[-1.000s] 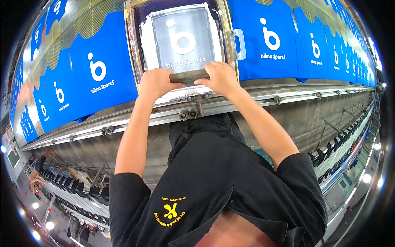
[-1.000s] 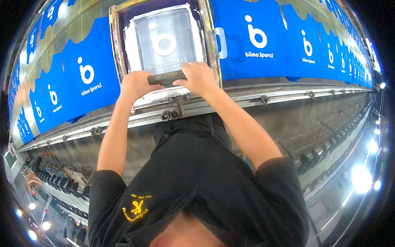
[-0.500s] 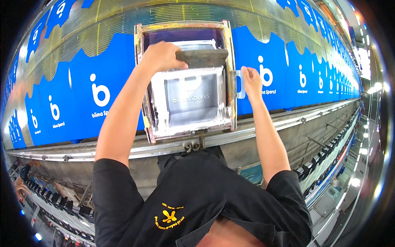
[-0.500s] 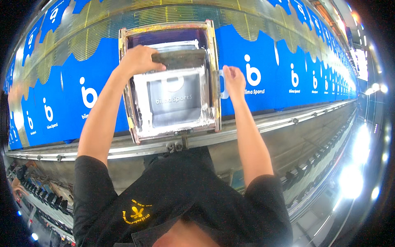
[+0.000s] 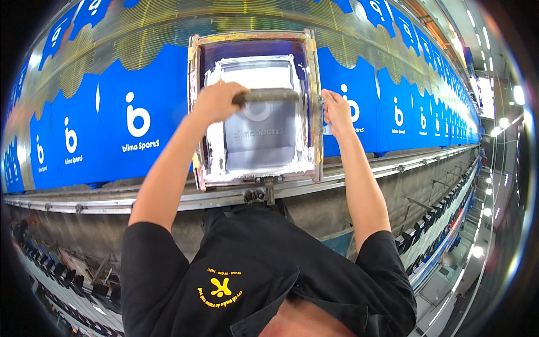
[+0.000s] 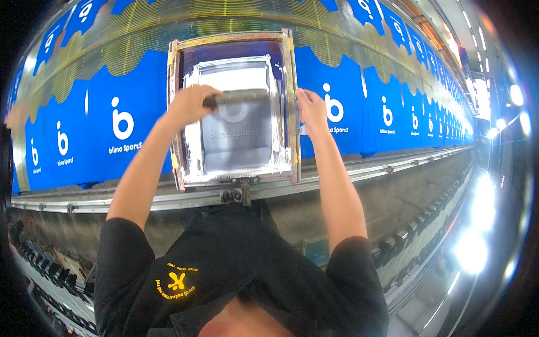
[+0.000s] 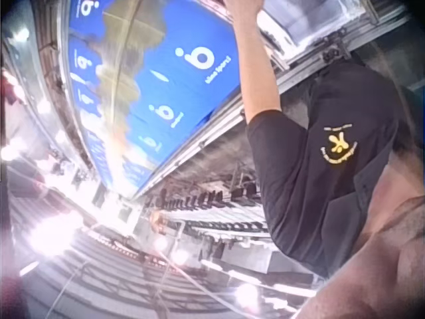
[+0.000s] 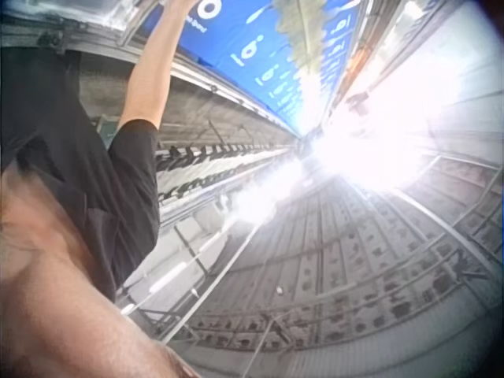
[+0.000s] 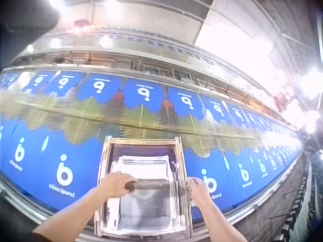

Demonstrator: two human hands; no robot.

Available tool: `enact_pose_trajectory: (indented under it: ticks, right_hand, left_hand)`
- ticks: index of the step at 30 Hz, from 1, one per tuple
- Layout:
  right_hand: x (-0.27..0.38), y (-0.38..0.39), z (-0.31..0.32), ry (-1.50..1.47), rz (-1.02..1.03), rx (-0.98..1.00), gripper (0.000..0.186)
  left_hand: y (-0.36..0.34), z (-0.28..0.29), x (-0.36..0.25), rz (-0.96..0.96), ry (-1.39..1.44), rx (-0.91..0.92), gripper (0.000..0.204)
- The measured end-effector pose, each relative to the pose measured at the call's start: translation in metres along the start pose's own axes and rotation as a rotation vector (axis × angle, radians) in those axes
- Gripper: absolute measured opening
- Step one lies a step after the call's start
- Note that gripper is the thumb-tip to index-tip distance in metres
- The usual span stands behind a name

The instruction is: The person uses a squeegee to pull white ink across a screen printing frame placed over a blue jersey, repeatedly repositioning the frame and applying ink. The person then lifts the frame and walks to a workbench, placing the frame down and handling a roll of tape.

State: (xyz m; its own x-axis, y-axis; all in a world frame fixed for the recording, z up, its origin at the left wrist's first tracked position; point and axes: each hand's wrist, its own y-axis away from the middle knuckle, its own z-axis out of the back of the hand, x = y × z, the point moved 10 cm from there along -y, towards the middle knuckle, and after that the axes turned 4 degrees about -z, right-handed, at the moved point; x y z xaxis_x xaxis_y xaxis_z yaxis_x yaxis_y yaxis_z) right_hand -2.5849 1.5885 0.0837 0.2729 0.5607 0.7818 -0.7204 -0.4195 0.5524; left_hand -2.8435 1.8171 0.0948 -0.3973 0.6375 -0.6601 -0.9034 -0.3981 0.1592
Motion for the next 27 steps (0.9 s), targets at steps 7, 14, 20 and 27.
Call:
enact_pose_trajectory:
  ticks: [7, 14, 20, 27]
  right_hand:
    - [0.017, 0.001, 0.007, 0.031, 0.205, -0.078, 0.033]
    - [0.027, 0.035, -0.043, -0.123, 0.327, -0.181, 0.030]
    - [-0.017, 0.062, -0.201, -0.220, 0.348, -0.153, 0.027]
    - [-0.041, 0.111, -0.346, -0.056, 0.237, -0.164, 0.027]
  left_hand:
    - [0.174, -0.089, -0.085, -0.092, -0.025, -0.136, 0.062]
    - [0.211, -0.041, -0.054, -0.124, -0.037, -0.221, 0.059]
    - [0.267, 0.034, 0.065, 0.088, -0.119, -0.080, 0.049]
    - [0.330, 0.113, 0.156, -0.054, -0.240, -0.078, 0.046]
